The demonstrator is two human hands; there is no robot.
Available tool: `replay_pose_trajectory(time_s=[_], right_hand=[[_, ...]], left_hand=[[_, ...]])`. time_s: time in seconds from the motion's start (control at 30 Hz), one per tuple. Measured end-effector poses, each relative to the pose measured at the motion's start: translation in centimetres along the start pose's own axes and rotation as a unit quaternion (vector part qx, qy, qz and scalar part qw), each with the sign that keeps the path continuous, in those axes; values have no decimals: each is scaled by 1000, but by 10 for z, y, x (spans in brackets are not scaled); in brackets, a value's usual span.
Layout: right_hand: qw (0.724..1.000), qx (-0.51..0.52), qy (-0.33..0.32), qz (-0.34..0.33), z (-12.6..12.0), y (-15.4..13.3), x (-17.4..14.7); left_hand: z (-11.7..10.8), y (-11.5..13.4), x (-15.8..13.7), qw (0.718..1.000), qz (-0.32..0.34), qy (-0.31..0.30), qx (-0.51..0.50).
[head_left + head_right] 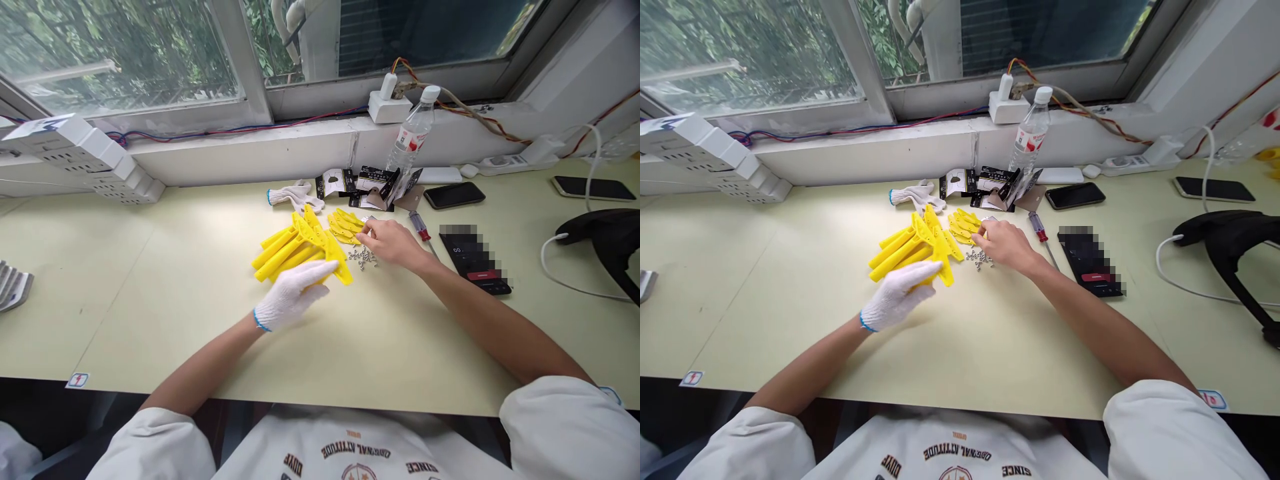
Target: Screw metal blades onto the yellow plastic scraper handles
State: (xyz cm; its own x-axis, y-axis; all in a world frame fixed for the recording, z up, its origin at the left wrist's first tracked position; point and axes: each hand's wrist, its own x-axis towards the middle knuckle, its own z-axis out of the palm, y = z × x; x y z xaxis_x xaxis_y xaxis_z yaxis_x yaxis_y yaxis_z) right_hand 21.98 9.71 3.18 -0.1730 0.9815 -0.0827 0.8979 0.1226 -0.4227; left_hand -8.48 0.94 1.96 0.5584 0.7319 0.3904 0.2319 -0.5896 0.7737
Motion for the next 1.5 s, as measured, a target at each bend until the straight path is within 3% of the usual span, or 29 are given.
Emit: replay_pose_trajectory(time_s=[0.07,0.23,0.37,0.43,0.53,0.63,0.73,0.83,0.87,0.93,1.0,1.13,1.27,1.37,1.5], right_hand=[[1000,-7,-6,-5,-3,-4,-3],[1000,-12,-16,-20,-6,-10,-5],[999,-26,-27,-26,-6,-14,-9],[999,-23,-27,-33,-7,-18,-13],[998,-4,-15,-54,-5,-32,-25],[994,25,21,-103,12,-50,-46],[973,41,18,-228,49,-68,-74],[909,-19,-86,-407,89,-79,-97],[887,-47,-110,-447,98,-82,-101],[867,-75,-134,-475,109,-85,-105],[869,-78,-134,-469,112,-85,-104],[877,-74,-127,-458,107,-84,-100],[878,-77,-132,-455,105,-86,-100],[876,-79,-130,-458,102,-87,-101],[876,-78,-119,-460,101,-87,-102]], left_hand=[[-30,-6,12,987,73,40,138],[-91,-46,43,959,53,104,260],[-117,-96,65,958,-68,121,252],[-122,-117,69,955,-166,81,233],[-123,-136,68,965,-216,38,146],[-124,-148,61,970,-230,81,-21],[-136,-162,52,916,-278,178,-227],[-156,-173,45,853,-288,285,-329],[-162,-175,44,839,-289,315,-337],[-168,-175,43,830,-297,335,-334],[-166,-172,45,834,-308,338,-308],[-144,-163,50,883,-303,327,-149],[-121,-154,50,908,-290,293,-78],[-115,-147,51,915,-284,282,-44],[-126,-127,57,910,-272,311,-14]])
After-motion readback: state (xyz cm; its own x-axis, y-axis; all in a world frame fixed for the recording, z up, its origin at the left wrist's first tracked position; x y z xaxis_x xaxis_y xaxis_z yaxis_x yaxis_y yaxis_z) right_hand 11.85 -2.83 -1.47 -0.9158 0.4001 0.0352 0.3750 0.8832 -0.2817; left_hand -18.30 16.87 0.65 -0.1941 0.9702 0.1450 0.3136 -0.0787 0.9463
